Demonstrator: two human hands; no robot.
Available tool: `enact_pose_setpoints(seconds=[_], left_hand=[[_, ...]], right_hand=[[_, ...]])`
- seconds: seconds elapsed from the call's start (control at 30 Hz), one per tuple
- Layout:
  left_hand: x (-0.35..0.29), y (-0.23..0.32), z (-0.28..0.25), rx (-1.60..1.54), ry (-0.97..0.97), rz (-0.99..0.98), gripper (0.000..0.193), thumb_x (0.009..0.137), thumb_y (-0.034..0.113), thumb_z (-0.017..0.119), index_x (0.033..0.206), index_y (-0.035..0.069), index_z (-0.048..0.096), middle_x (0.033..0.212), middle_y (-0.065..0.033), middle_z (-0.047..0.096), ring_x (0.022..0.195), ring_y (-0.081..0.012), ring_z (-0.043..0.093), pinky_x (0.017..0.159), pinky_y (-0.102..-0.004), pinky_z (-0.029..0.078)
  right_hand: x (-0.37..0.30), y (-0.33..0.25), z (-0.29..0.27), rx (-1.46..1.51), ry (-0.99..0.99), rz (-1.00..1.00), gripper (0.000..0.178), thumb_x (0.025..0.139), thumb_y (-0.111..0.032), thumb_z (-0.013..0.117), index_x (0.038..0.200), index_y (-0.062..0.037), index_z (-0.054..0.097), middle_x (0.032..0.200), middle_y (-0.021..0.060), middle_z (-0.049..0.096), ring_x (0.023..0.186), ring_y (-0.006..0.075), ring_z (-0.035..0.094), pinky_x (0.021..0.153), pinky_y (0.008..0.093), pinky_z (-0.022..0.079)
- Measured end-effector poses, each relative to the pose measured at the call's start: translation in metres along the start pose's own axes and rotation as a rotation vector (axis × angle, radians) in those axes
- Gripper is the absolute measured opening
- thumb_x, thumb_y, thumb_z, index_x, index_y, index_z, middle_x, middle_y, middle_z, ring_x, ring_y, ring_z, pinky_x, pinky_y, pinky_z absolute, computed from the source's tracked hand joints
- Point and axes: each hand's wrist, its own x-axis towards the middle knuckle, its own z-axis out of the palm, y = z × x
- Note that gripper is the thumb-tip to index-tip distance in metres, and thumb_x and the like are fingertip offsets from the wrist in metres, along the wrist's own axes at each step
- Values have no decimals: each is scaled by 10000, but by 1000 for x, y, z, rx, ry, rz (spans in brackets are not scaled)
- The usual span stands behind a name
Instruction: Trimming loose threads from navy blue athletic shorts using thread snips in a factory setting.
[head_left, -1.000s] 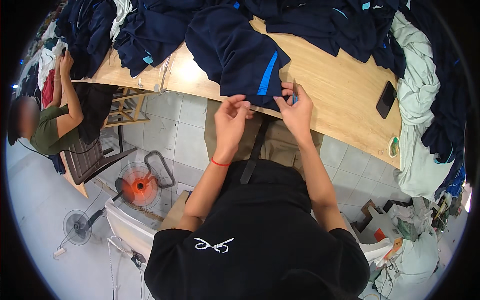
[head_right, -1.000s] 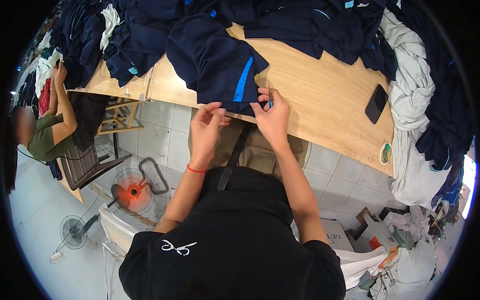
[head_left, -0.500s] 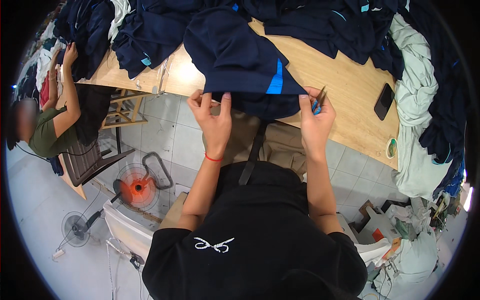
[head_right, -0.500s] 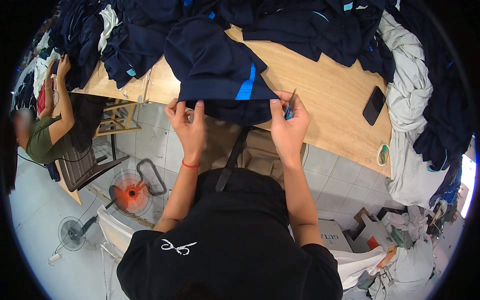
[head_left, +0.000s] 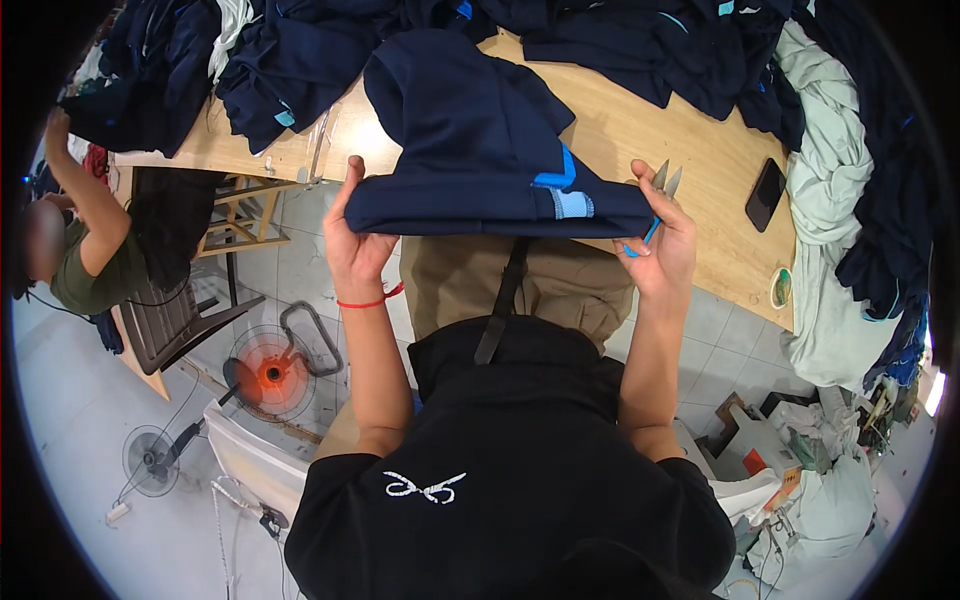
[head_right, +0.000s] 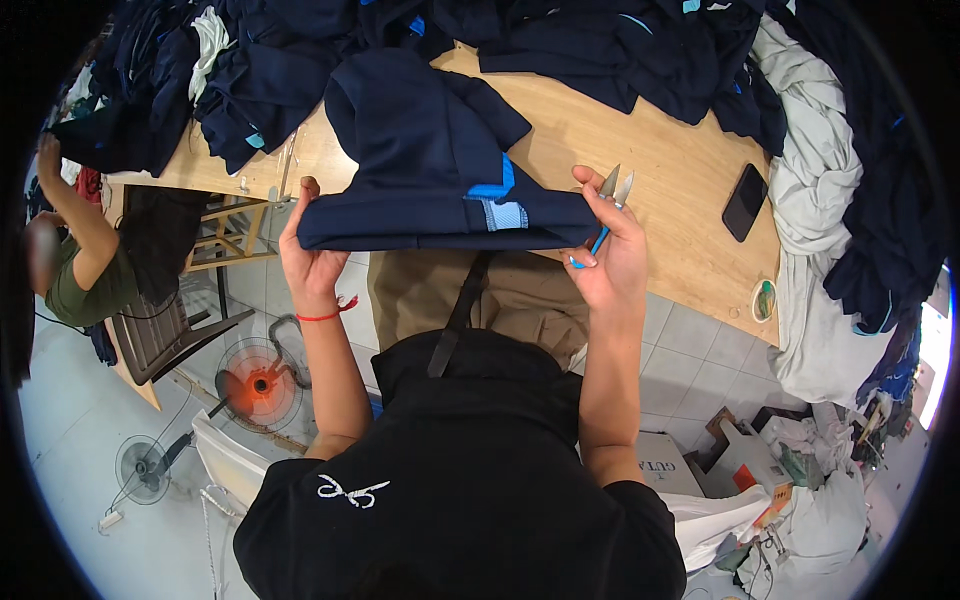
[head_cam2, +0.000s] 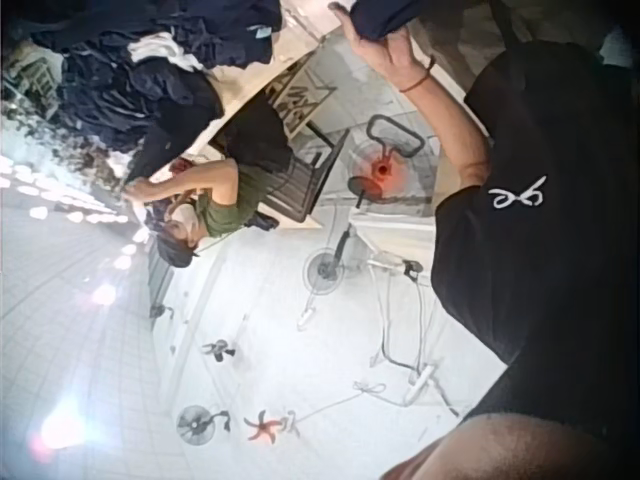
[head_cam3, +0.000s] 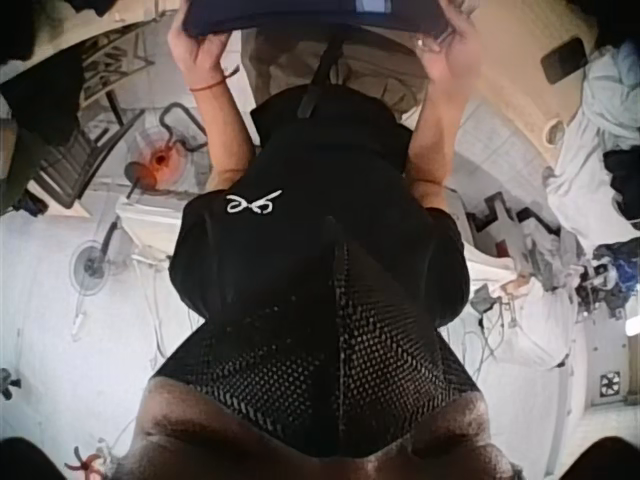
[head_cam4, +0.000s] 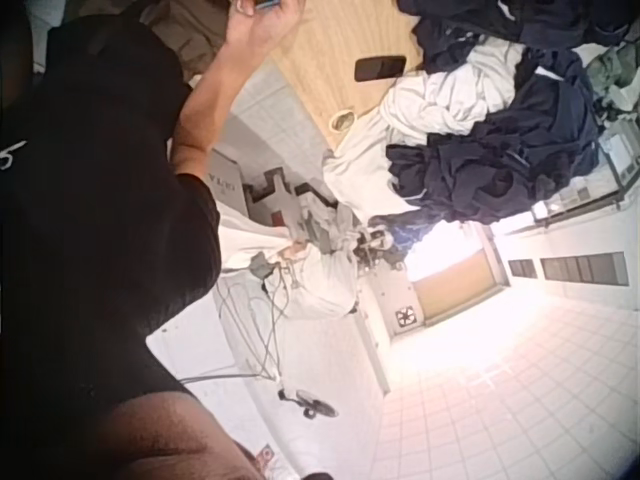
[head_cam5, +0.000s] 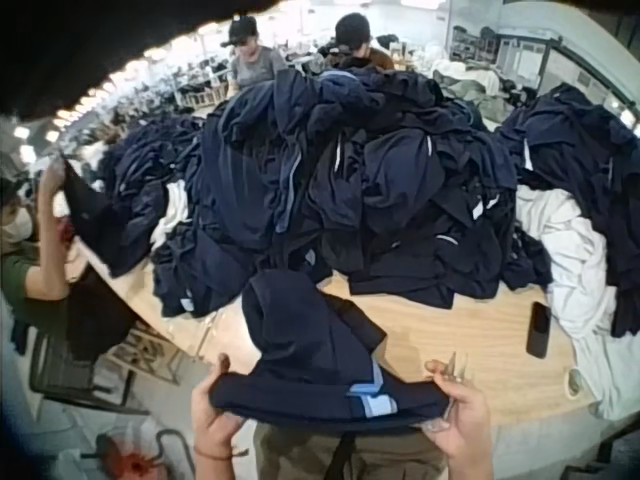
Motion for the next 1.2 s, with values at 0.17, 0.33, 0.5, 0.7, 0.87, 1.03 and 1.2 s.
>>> enact_pose_setpoints(seconds=[0.17,0.33,0.5,0.7,0.87,1.03,1.2], left_hand=[[3,-6,-3,-106,-250,65,283,1173,263,490,1336,88,643,808,-28,670,843,-216,708,871,-384,581],[-5,-12,-2,12,-216,160,307,1177,299,480,1392,112,594,801,-30,672,834,-209,705,871,-402,583],[1,-22,-5,-41,-296,238,360,1174,316,488,1461,122,587,931,-91,748,921,-268,747,914,-463,612],[11,-26,-15,-726,-313,92,366,1153,59,479,1481,83,639,1487,-199,639,1376,-318,621,1235,-466,493],[9,-39,0,-684,-277,191,419,1156,14,419,1549,73,550,1628,-239,478,1528,-337,461,1316,-521,350],[6,-40,-7,-640,-311,188,454,1148,-16,382,1575,83,500,1684,-248,393,1608,-360,329,1351,-561,249],[5,-42,4,-582,-294,217,449,1139,-29,382,1554,80,515,1689,-251,374,1591,-369,358,1342,-575,272]], right_hand=[[-1,4,-5,-62,-83,-66,196,1098,-93,565,1247,8,640,784,-3,626,499,51,437,403,201,301],[-9,2,-1,-143,-166,-175,169,1107,-115,566,1205,8,627,756,-12,559,527,39,442,421,207,294],[-8,1,-11,-148,-284,-212,162,1114,-109,548,1216,-4,618,806,9,585,554,48,489,419,213,302],[-2,-4,-20,12,-178,-82,267,1098,-84,564,1347,-4,621,856,62,666,575,75,541,423,211,308],[6,-13,-33,374,-141,125,421,1063,11,554,1483,12,575,982,133,751,842,120,658,429,199,321],[10,-15,-43,399,-180,132,450,1053,35,535,1503,31,551,1095,211,726,979,147,662,435,187,335],[7,-17,-34,421,-148,116,459,1052,33,522,1511,39,536,1254,288,690,1026,191,662,437,182,344]])
